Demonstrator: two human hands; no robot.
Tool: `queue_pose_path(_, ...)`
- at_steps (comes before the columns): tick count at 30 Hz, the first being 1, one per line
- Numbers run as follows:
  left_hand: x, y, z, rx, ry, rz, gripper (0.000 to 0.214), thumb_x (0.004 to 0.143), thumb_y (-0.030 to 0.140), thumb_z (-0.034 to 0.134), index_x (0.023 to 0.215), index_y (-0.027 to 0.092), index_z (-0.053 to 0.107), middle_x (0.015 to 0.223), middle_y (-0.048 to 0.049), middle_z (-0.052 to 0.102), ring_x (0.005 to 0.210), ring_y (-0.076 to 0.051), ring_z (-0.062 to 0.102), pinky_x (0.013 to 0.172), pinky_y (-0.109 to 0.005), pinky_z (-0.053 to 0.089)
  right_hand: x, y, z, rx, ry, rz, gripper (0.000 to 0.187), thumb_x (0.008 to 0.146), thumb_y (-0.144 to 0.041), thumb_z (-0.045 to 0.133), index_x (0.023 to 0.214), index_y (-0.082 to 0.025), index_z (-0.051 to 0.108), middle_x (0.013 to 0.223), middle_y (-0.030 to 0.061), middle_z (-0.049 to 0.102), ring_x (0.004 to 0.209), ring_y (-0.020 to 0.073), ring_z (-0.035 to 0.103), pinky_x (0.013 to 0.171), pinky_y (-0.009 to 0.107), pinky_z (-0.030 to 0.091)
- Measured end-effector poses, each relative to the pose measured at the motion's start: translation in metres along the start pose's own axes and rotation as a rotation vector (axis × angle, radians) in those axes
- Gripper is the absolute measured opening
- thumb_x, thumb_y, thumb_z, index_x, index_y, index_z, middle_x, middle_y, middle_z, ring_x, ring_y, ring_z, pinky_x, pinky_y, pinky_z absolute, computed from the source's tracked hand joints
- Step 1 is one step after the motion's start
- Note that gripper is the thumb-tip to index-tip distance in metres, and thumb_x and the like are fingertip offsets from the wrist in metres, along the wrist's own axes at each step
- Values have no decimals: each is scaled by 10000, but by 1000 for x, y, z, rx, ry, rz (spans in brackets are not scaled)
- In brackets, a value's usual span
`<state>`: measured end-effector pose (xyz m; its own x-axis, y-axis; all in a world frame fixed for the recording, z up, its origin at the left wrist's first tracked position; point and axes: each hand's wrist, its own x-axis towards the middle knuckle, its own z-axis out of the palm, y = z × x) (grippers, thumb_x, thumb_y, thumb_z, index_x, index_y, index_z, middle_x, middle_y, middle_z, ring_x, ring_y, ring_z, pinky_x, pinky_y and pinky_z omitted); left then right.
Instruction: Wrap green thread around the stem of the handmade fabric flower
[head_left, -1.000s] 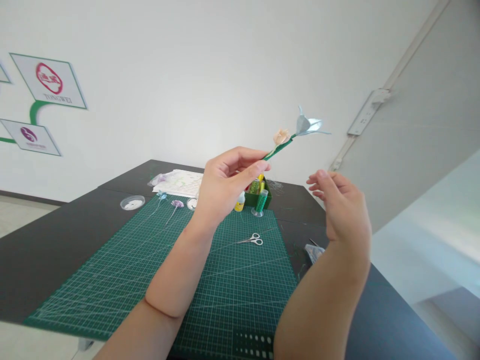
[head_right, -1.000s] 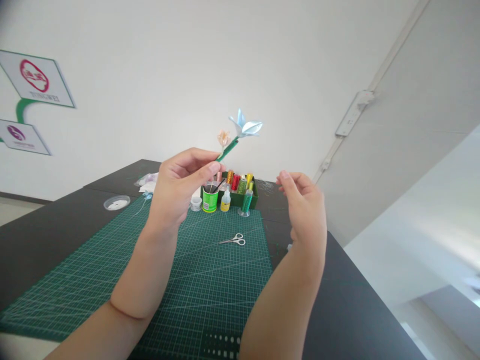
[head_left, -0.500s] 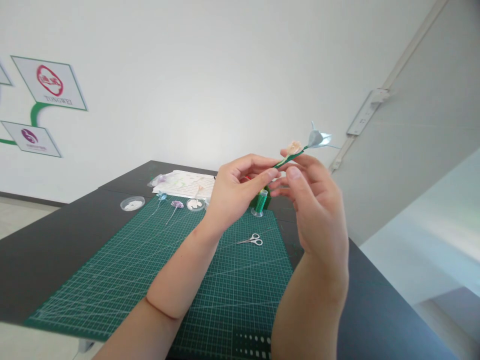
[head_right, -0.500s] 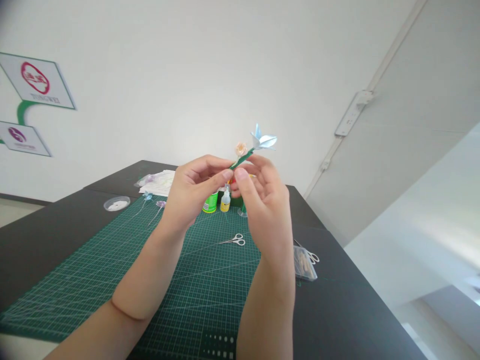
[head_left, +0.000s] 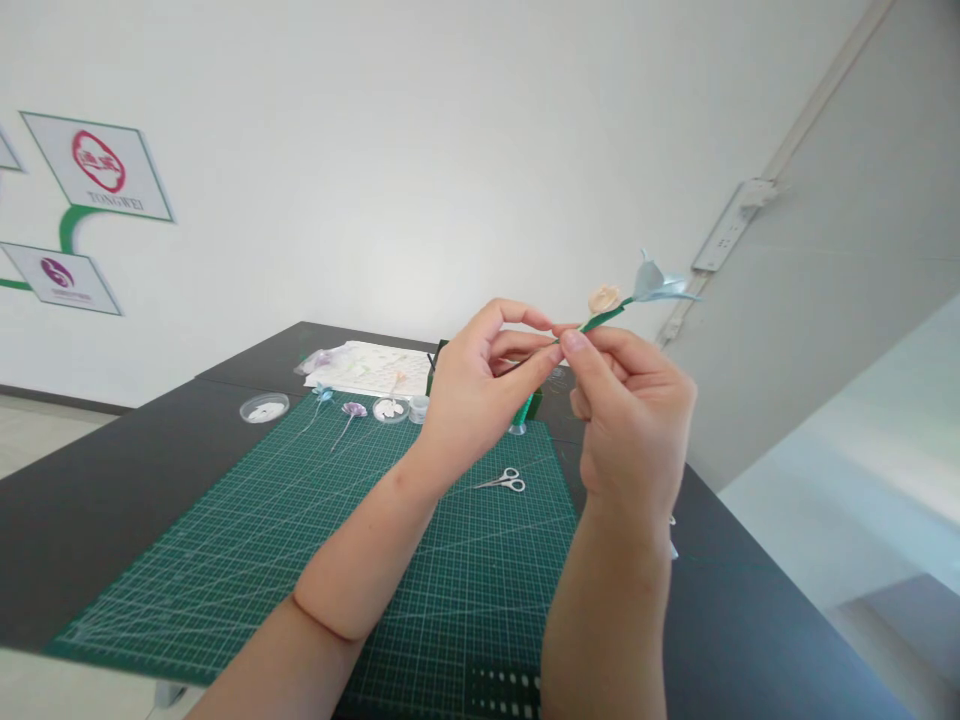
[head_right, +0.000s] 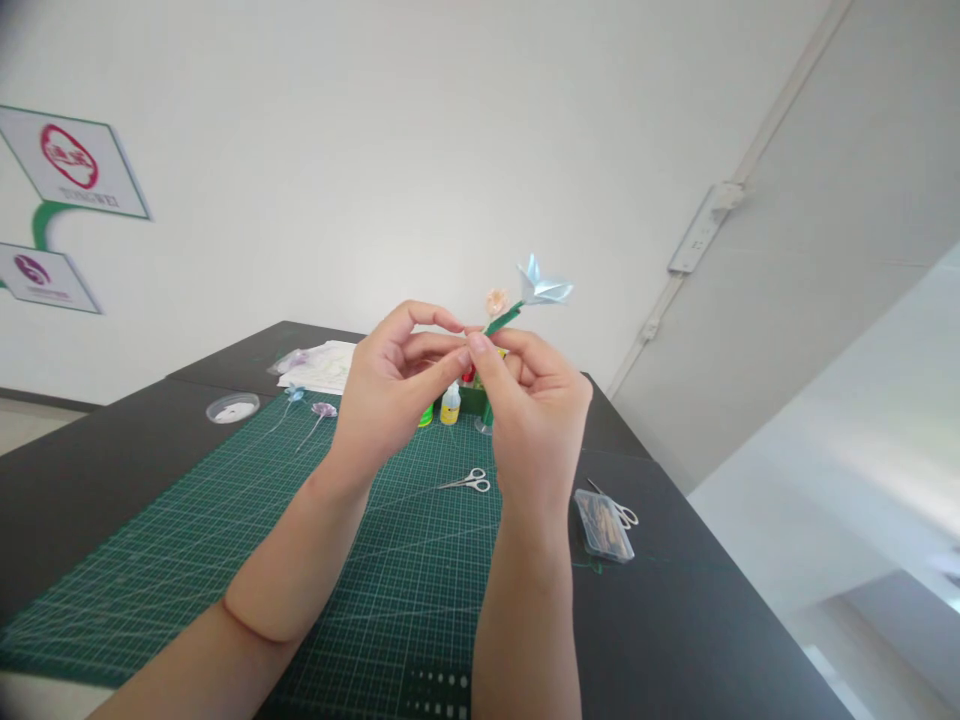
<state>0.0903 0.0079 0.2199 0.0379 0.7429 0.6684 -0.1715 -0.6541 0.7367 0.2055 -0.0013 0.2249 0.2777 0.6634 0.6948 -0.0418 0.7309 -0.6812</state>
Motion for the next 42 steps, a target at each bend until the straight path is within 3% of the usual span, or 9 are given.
queue_pose_path(3,-1,5,-7,25,-67,23,144,976,340,636,1041,212,649,902,-18,797,825,-138,748,775,-250,582,1,-2,-5,4,30,37,120,791,-284,787,743,-178,763,497,-85,359,450,45,205,427,241,138)
queue_pose_path(7,-2,12,-15,153,-53,107,269,1038,330,526,962,185,741,995,-37,798,876,-125,736,780,-223,569,4,-5,-11,8,84,37,95,762,-273,803,745,-181,787,463,-87,375,423,39,211,409,234,137)
queue_pose_path(14,-5,9,-10,334,-101,107,186,929,333,713,1054,228,801,934,-3,801,804,-122,708,714,-223,544,4,-5,-11,23,88,33,95,749,-253,814,725,-170,776,485,-75,430,422,31,243,406,226,148)
queue_pose_path(22,-5,12,-14,306,-140,78,286,981,413,638,883,208,811,746,0,750,646,-112,620,556,-229,443,3,-7,-14,100,-38,119,97,776,-269,788,778,-172,797,465,-95,341,412,27,171,411,237,107)
queue_pose_path(30,-7,20,-12,387,-168,157,288,1021,339,587,802,188,695,693,44,718,556,-65,570,575,-202,433,4,-11,-14,186,-73,184,111,777,-292,790,770,-182,795,448,-117,227,405,36,136,397,244,89)
queue_pose_path(36,-8,18,-10,287,-190,118,284,1034,358,552,817,192,629,718,32,711,584,-76,563,581,-213,437,3,-13,-13,285,-146,232,140,774,-321,825,794,-187,791,466,-122,229,410,31,115,396,230,96)
queue_pose_path(42,-2,14,-11,-41,-379,-77,310,1039,357,522,784,187,566,714,9,707,626,-78,606,626,-198,489,2,-11,-13,337,-215,228,125,822,-312,776,816,-188,790,461,-125,223,402,36,121,381,208,160)
